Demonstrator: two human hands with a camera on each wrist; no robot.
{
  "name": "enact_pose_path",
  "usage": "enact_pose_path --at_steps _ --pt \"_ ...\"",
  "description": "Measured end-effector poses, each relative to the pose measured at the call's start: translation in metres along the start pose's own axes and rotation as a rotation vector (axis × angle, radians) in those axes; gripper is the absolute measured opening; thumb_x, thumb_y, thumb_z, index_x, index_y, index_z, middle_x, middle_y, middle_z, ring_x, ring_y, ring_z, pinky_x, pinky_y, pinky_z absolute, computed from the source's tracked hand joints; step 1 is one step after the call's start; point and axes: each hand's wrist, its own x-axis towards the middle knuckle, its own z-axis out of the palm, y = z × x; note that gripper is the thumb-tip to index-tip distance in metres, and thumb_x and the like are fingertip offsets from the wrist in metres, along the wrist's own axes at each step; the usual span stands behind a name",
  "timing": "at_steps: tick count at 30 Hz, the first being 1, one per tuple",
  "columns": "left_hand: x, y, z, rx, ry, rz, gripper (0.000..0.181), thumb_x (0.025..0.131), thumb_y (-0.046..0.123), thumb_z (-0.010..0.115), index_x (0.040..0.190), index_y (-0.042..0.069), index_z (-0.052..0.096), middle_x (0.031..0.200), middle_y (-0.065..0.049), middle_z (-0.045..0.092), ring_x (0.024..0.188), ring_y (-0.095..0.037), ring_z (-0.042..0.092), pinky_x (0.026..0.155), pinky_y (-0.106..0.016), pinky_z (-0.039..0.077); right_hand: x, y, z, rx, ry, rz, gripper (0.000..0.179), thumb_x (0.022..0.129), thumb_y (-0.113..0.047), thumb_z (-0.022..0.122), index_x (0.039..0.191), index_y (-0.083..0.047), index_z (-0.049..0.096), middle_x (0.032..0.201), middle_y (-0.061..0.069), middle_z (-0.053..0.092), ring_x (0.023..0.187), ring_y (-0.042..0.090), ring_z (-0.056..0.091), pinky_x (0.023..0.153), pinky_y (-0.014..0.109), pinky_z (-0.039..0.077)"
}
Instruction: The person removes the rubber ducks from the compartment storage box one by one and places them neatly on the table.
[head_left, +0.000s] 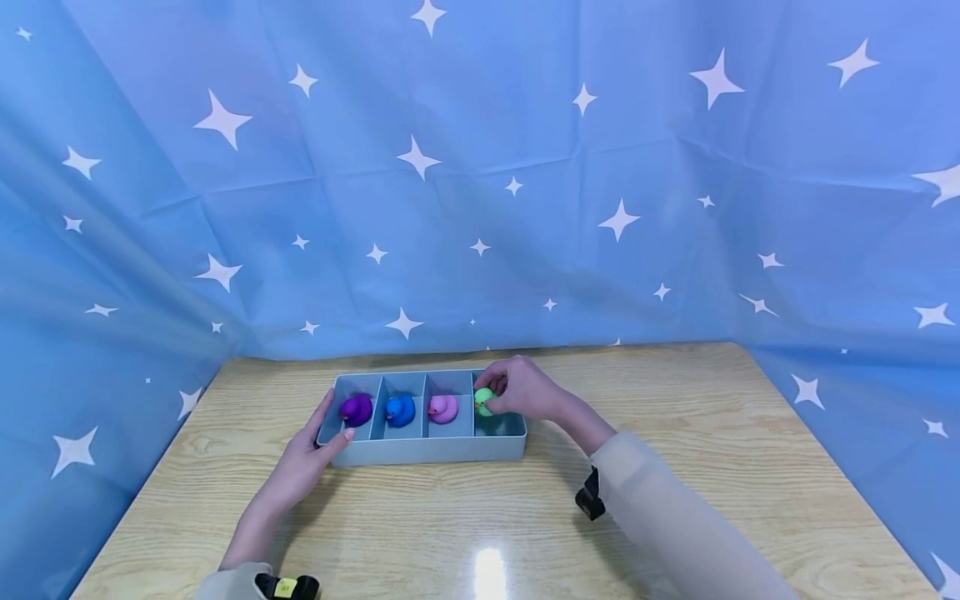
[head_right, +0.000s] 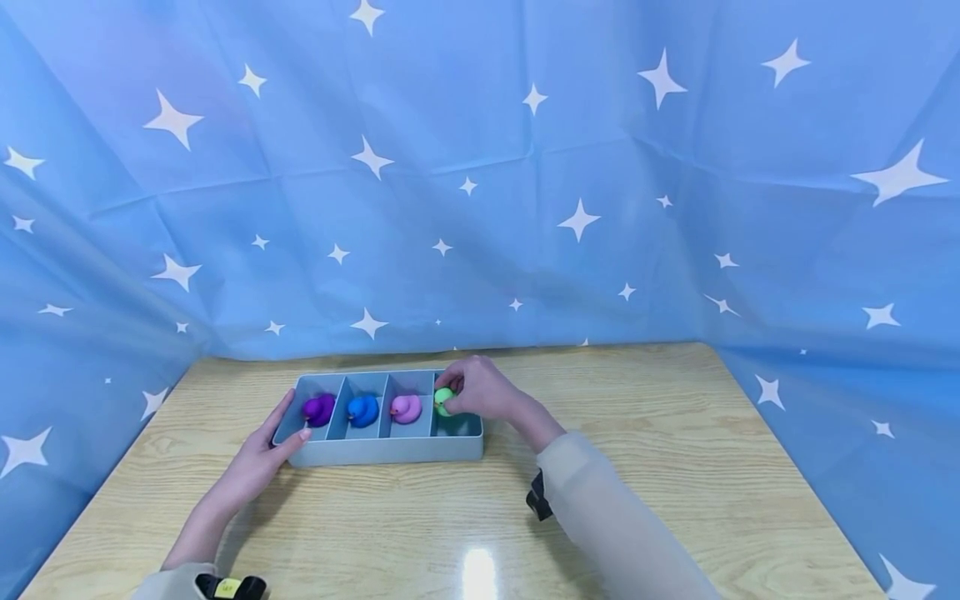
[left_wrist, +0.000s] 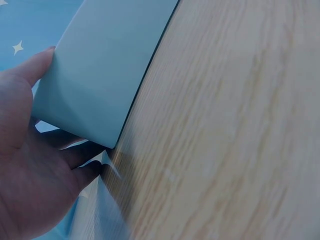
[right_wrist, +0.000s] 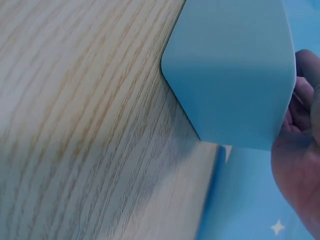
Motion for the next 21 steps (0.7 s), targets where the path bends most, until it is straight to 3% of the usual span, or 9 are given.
enact_pose_path --at_steps 13,21 --pt "0.000 0.000 0.000 -0.002 0.003 0.002 0.086 0.104 0.050 0.056 0.167 0.019 0.006 0.169 -0.023 0.008 0.152 -0.049 0.007 0.118 -0.068 0.015 -0.007 -0.007 -0.007 0.069 0.068 -0.022 0.028 0.081 -0.001 0.076 0.109 -0.004 0.078 0.099 0.002 0.073 0.085 0.017 0.065 0.077 0.032 0.057" --pt "0.000 0.001 -0.001 -0.003 -0.016 -0.034 0.084 0.105 0.048 0.054 0.167 0.024 0.003 0.170 -0.021 0.006 0.153 -0.048 0.005 0.118 -0.068 0.013 -0.010 -0.010 -0.014 0.109 0.078 -0.038 0.029 0.083 -0.002 0.074 0.111 -0.004 0.078 0.106 0.004 0.073 0.085 0.019 0.066 0.075 0.032 0.056"
